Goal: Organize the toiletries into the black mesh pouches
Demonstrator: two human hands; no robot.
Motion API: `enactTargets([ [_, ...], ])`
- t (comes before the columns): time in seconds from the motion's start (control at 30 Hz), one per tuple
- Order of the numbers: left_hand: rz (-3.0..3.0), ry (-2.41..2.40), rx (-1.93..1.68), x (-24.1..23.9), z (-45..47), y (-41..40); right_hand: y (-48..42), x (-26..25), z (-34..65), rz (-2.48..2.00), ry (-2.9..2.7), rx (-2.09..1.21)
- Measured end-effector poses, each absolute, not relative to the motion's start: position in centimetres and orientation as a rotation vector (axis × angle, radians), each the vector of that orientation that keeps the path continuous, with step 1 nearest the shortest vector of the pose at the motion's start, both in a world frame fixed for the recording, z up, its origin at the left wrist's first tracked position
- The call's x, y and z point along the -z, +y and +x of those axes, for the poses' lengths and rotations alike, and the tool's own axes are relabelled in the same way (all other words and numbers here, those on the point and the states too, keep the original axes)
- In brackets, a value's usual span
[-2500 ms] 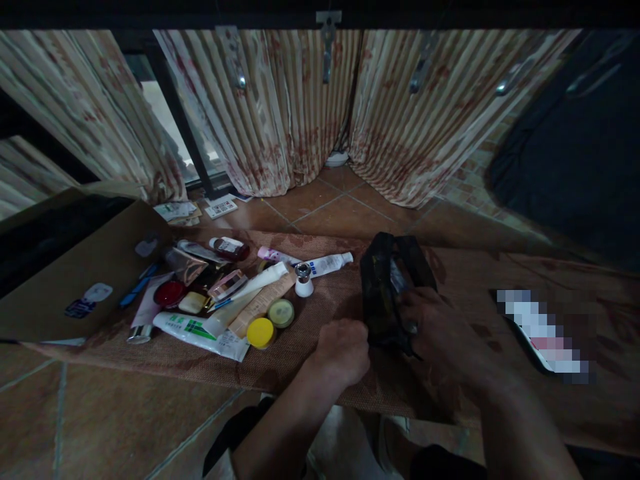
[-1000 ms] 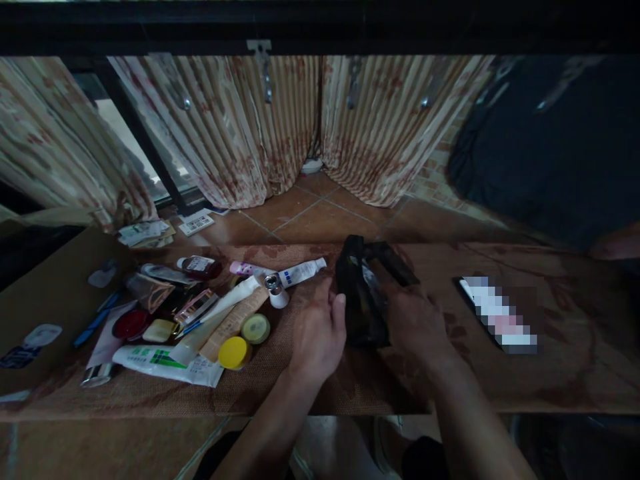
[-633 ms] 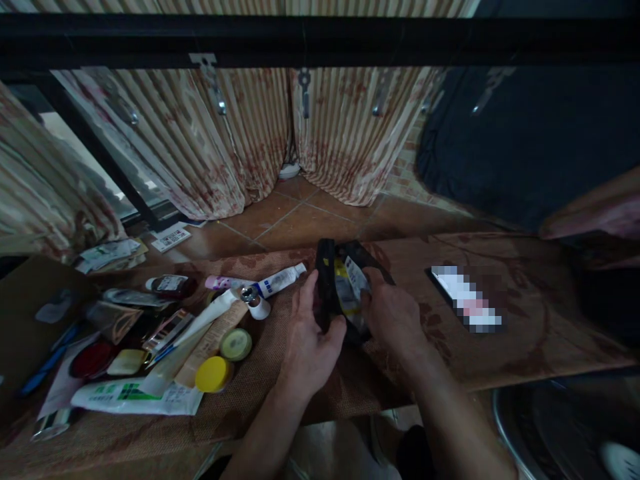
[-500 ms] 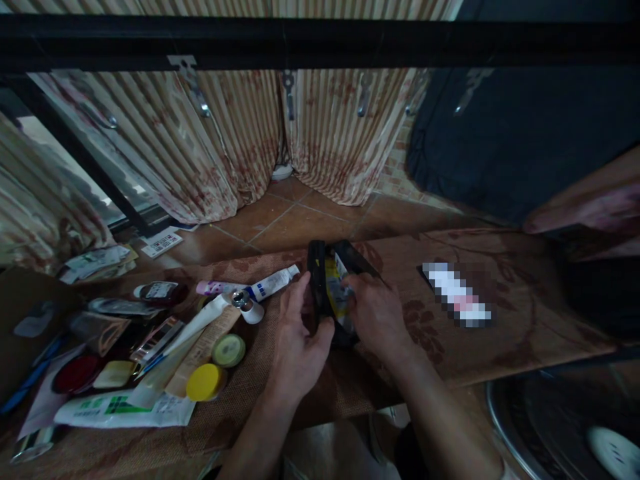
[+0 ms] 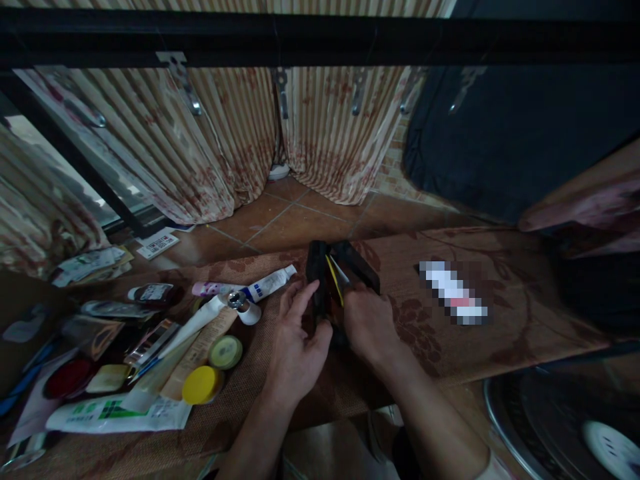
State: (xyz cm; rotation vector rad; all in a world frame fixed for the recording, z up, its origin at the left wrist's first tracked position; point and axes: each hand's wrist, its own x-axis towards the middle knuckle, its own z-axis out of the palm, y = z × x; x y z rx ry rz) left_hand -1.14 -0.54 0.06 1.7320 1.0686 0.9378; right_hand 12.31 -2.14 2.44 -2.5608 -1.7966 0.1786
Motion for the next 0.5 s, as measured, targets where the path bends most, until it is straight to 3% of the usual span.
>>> enactTargets([
  [0.5,1.756,1.074,-1.008,-0.40,-1.00,-0.47,-2.04,-2.79,12.51,-2.642,-1.619,-0.136],
])
